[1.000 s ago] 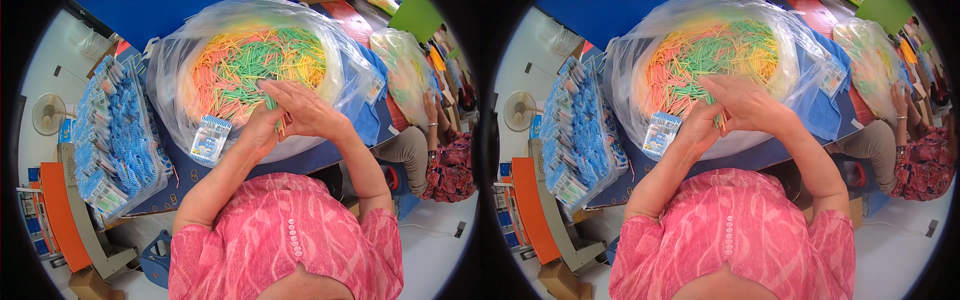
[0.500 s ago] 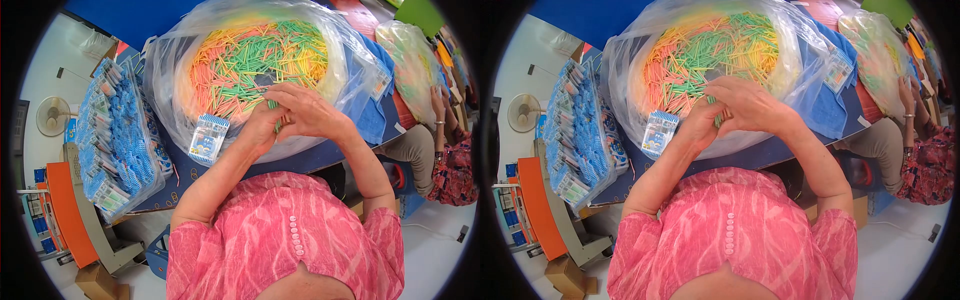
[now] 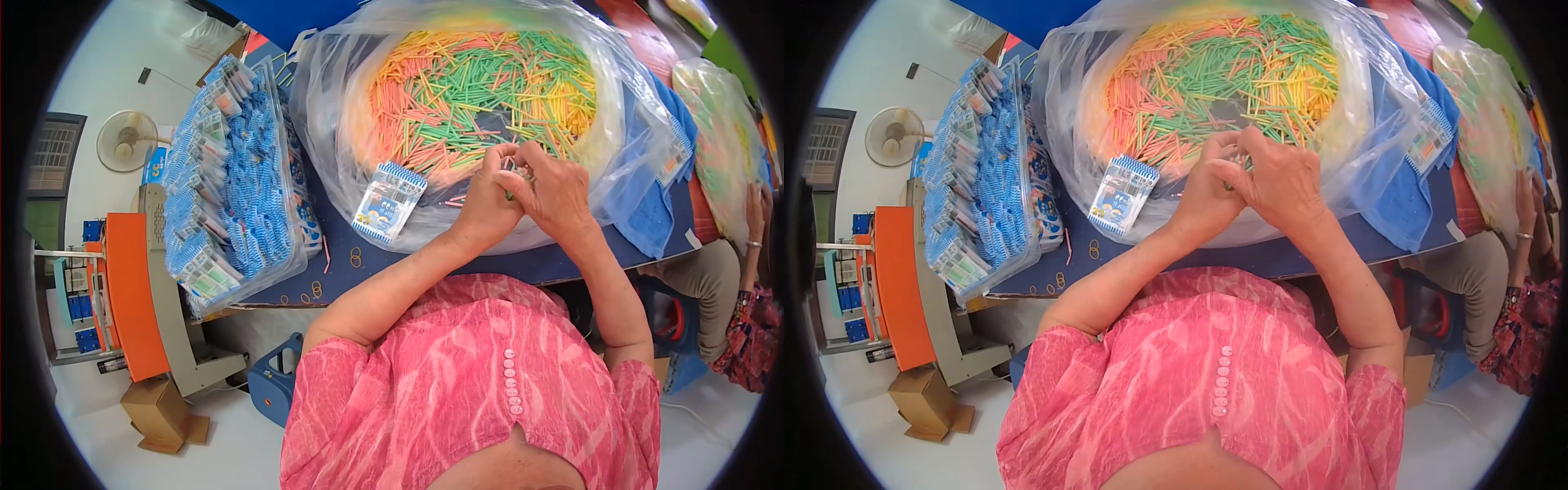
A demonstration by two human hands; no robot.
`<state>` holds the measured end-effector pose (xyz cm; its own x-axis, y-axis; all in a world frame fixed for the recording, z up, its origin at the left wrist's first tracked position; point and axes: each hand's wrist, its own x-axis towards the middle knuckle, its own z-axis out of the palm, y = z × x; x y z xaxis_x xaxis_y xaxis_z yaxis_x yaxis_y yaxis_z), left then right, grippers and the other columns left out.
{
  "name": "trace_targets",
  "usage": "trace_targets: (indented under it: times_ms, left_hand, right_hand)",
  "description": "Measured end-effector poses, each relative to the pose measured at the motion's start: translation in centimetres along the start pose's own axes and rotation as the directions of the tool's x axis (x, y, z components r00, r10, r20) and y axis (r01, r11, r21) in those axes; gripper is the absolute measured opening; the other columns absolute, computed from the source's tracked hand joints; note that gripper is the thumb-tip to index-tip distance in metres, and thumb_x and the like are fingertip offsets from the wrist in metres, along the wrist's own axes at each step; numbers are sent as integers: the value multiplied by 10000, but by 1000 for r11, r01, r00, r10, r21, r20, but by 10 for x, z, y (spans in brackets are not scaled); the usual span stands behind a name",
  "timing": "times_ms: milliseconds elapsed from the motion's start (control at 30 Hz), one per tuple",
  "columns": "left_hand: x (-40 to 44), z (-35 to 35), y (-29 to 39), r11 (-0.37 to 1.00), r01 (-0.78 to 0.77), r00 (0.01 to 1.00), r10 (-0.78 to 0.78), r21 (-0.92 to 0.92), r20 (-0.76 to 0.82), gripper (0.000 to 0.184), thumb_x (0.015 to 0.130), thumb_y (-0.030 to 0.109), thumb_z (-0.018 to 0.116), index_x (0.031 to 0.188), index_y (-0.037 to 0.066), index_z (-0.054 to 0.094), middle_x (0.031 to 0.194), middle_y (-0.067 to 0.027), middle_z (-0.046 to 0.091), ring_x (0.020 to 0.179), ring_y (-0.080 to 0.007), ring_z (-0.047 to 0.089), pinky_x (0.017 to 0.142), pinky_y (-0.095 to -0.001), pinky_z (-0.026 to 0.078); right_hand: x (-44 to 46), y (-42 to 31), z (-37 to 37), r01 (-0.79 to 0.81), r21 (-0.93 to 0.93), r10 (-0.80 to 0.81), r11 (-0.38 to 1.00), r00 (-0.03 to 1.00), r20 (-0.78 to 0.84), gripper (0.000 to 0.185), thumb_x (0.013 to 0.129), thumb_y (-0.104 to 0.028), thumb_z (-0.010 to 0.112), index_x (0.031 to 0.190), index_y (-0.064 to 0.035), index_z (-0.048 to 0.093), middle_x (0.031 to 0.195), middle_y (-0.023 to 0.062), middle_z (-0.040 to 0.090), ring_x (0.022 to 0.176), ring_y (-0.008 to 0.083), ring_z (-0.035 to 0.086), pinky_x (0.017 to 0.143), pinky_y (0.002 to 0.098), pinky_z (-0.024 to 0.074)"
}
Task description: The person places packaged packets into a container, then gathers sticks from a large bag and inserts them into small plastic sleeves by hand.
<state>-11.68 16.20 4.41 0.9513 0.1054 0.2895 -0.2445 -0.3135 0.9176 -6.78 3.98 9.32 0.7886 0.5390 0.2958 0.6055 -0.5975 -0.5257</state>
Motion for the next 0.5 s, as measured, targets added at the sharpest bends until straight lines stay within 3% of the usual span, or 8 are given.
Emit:
trace_targets:
  times_ms: [33, 133, 267, 367, 400, 433, 467, 500]
  left_hand:
    - [-2, 1, -3, 1000, 17, 1000, -17, 18, 7, 572, 756, 32, 707, 1256, 14, 429, 1082, -109, 557, 1000, -206, 600, 801, -318, 507]
    - [-5, 2, -9, 997, 48, 998, -50, 54, 23, 637, 767, 62, 708, 1310, 13, 379, 1113, -150, 595, 975, -272, 643, 839, -394, 504]
    - [-8, 2, -4, 993, 6, 997, -15, 120, 78, 782, 753, 93, 747, 1384, 35, 288, 1142, -147, 599, 1111, -270, 593, 870, -371, 481]
    - [-15, -15, 13, 981, 136, 986, -120, -138, 115, 570, 725, 38, 761, 1228, 45, 492, 1121, -64, 544, 1075, -191, 544, 863, -305, 473]
    - [-15, -28, 20, 981, 138, 986, -123, -133, 116, 570, 725, 38, 761, 1228, 45, 492, 1121, -64, 544, 1075, -191, 544, 863, -305, 473]
    - [-17, -47, 28, 986, 167, 974, -169, 24, 154, 623, 701, 102, 795, 1235, 17, 486, 1071, -86, 569, 1051, -236, 554, 848, -335, 469]
    - [-20, -67, 33, 965, 188, 957, -221, 181, 186, 687, 677, 165, 828, 1242, -12, 480, 1022, -108, 594, 1028, -280, 565, 833, -365, 466]
    - [-27, -87, 21, 885, 16, 999, -35, 466, 34, 648, 658, 184, 844, 1181, -12, 516, 1004, -106, 589, 976, -286, 563, 827, -373, 463]
  right_hand:
    - [-2, -2, 1, 0, 6, 0, 1000, 1000, 1, 398, 809, -432, 709, 828, -53, 588, 724, 130, 624, 686, 308, 646, 580, 383, 487]
    - [-5, -7, 8, 219, 290, -169, 932, 968, -187, 332, 816, -344, 730, 795, -44, 588, 720, 136, 612, 664, 302, 638, 586, 373, 494]
    - [-6, 2, 23, 94, 537, -60, 838, 995, -80, 274, 809, -257, 747, 771, -40, 584, 740, 134, 608, 647, 282, 633, 579, 350, 494]
    - [-9, 10, 33, 54, 600, 16, 799, 994, -110, 248, 807, -216, 743, 758, -43, 573, 725, 117, 599, 627, 267, 622, 561, 349, 483]
    - [-8, 12, 35, 36, 631, 53, 775, 991, -122, 237, 806, -195, 741, 751, -44, 567, 718, 108, 595, 617, 259, 617, 552, 348, 477]
    - [-5, 17, 34, 35, 636, 54, 771, 991, -119, 237, 806, -195, 741, 751, -44, 567, 718, 108, 595, 617, 259, 617, 552, 348, 477]
    - [-1, 24, 28, 150, 483, -58, 863, 978, -200, 225, 807, -167, 732, 740, -40, 558, 690, 101, 576, 597, 258, 597, 539, 345, 462]
    - [2, 31, 24, 254, 308, -175, 917, 949, -262, 216, 808, -138, 723, 730, -37, 549, 662, 93, 557, 576, 257, 577, 525, 342, 446]
